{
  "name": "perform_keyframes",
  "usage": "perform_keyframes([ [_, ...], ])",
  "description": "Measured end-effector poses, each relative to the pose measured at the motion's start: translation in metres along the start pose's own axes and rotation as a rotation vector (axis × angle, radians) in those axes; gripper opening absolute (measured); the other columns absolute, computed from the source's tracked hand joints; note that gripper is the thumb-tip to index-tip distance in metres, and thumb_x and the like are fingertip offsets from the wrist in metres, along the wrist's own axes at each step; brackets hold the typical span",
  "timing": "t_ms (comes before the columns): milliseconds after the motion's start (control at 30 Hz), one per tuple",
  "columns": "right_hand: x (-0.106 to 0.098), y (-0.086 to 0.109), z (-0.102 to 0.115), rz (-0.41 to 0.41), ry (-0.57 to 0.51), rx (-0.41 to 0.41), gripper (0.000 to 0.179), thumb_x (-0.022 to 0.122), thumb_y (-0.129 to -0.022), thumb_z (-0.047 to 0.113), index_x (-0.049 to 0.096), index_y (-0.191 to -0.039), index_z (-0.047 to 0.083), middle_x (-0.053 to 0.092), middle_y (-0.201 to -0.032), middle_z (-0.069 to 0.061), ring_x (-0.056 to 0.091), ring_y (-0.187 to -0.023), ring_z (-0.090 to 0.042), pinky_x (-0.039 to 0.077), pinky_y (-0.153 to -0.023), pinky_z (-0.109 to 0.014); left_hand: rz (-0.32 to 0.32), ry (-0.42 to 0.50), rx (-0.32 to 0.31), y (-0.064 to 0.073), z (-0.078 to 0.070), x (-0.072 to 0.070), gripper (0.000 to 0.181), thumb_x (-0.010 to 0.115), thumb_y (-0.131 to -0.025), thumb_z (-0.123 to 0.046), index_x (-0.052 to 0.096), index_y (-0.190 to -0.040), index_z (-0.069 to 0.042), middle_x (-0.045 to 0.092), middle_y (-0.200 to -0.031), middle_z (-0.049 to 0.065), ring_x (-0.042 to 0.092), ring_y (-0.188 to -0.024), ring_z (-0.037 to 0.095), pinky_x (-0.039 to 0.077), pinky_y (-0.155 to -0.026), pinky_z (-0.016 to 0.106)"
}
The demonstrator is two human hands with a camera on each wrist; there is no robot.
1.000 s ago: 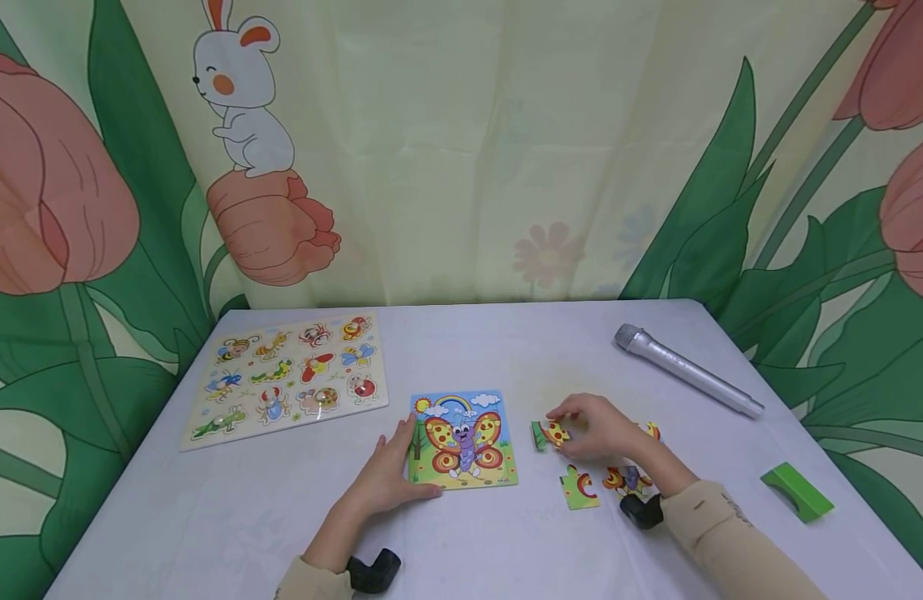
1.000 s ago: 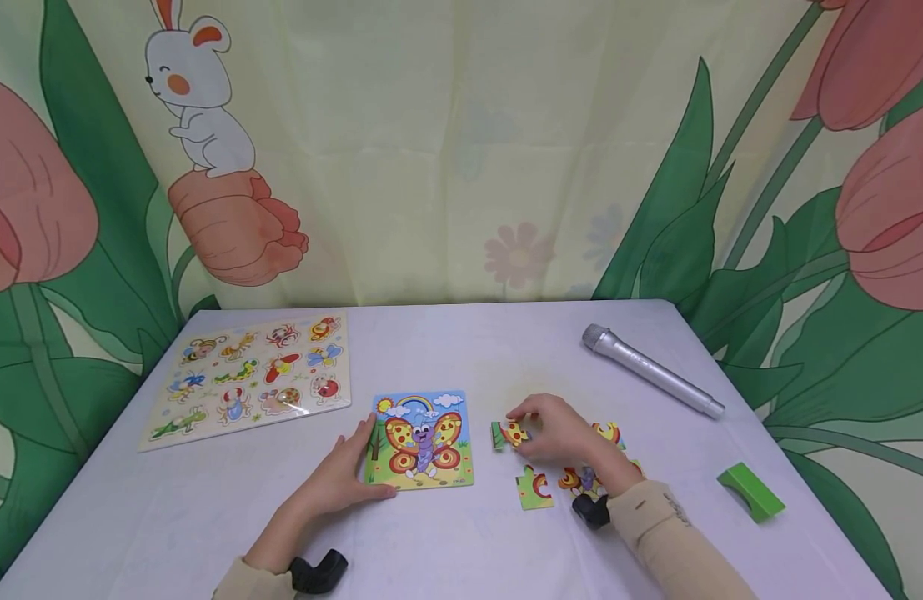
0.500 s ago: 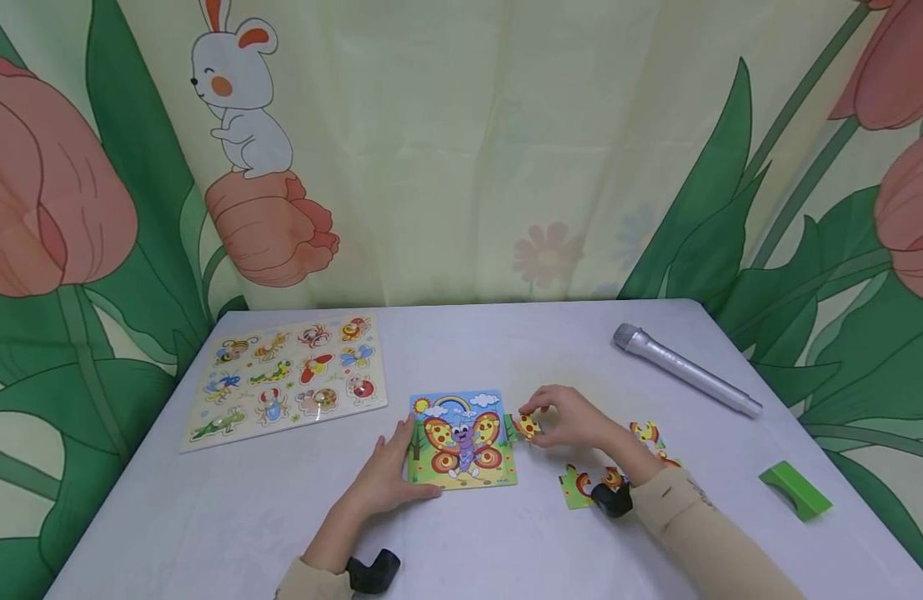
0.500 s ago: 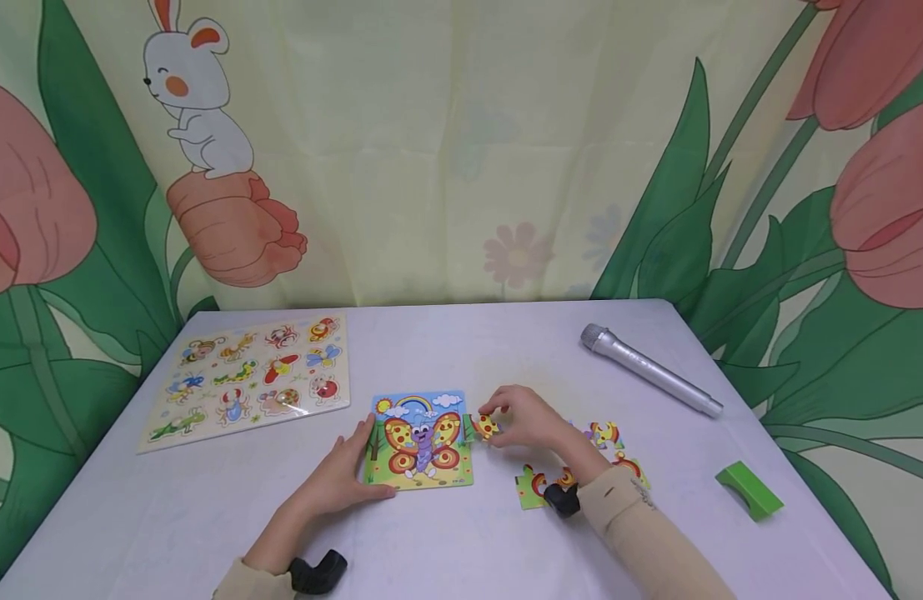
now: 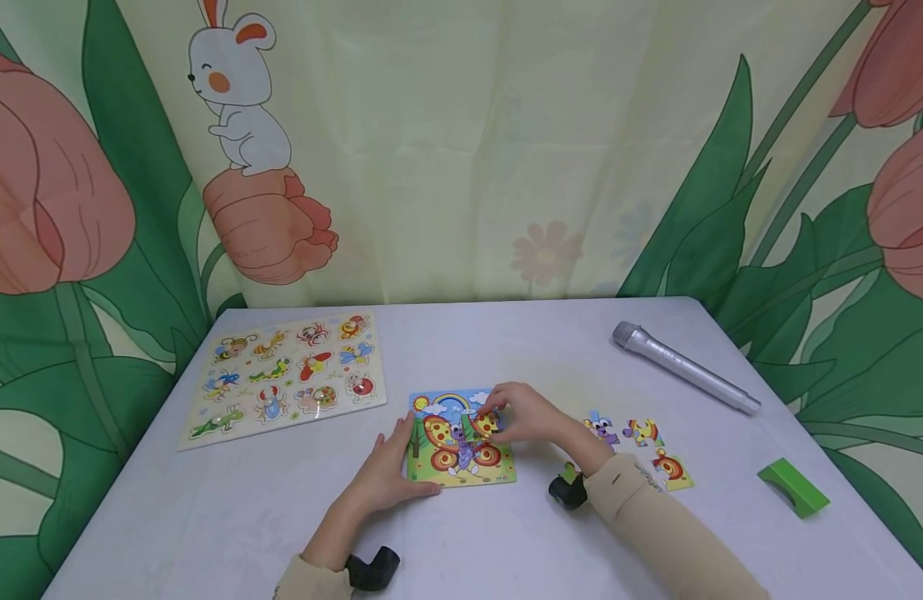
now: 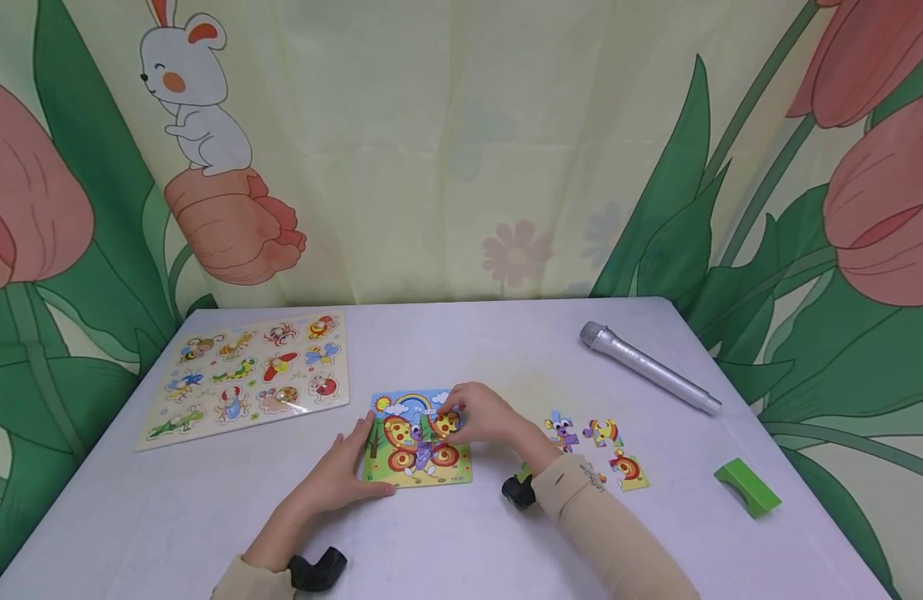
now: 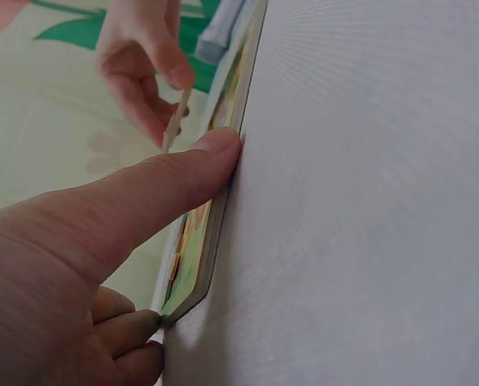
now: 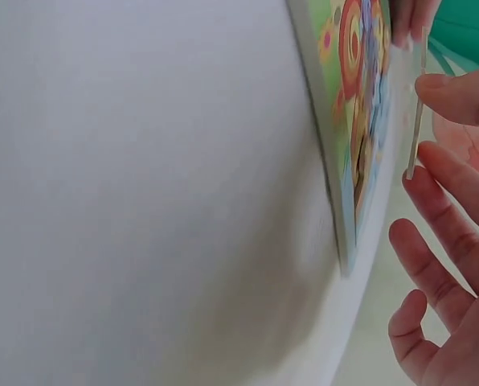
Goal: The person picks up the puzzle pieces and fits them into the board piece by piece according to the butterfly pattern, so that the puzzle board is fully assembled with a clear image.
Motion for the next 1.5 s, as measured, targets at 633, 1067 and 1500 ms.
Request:
perform_keyframes([
  [633, 0.035, -0.036, 0.026, 0.081, 0.037, 0.068, 0.034, 0.079, -0.070, 0.023, 0.071, -0.100, 0.010, 0.063, -0.097, 0.002, 0.055, -0.091, -0.013, 0.047, -0.080, -0.025, 0.019, -0.007, 0.032, 0.000, 0.000, 0.000, 0.109, 0.080, -0.065, -0.044, 0.019, -0.144, 0.000, 0.024, -0.147, 0.021, 0.017, -0.135, 0.036, 0.011, -0.109, 0.052],
  [1067, 0.040, -0.044, 0.038, 0.084, 0.122, 0.035, 0.034, 0.080, -0.068, 0.025, 0.072, -0.097, 0.010, 0.065, -0.093, 0.004, 0.055, -0.090, -0.012, 0.047, -0.080, -0.025, 0.015, -0.013, 0.036, 0.001, -0.002, -0.001, 0.110, 0.080, -0.064, -0.043, 0.019, -0.144, 0.001, 0.025, -0.145, 0.023, 0.018, -0.135, 0.038, 0.011, -0.109, 0.054],
  [1500, 0.043, -0.046, 0.040, 0.093, 0.202, 0.063, 0.035, 0.080, -0.068, 0.028, 0.072, -0.098, 0.012, 0.064, -0.102, 0.002, 0.054, -0.103, -0.016, 0.047, -0.087, -0.030, 0.011, -0.005, 0.026, 0.001, -0.001, -0.001, 0.110, 0.080, -0.064, -0.043, 0.019, -0.145, -0.001, 0.025, -0.146, 0.021, 0.017, -0.135, 0.038, 0.011, -0.109, 0.054],
])
Point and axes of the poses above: each hand's wrist, its own y-axis away from the middle knuckle, its own x-axis out of the palm, z = x × y, the point moved 8 cm from there along -y, towards the middle knuckle
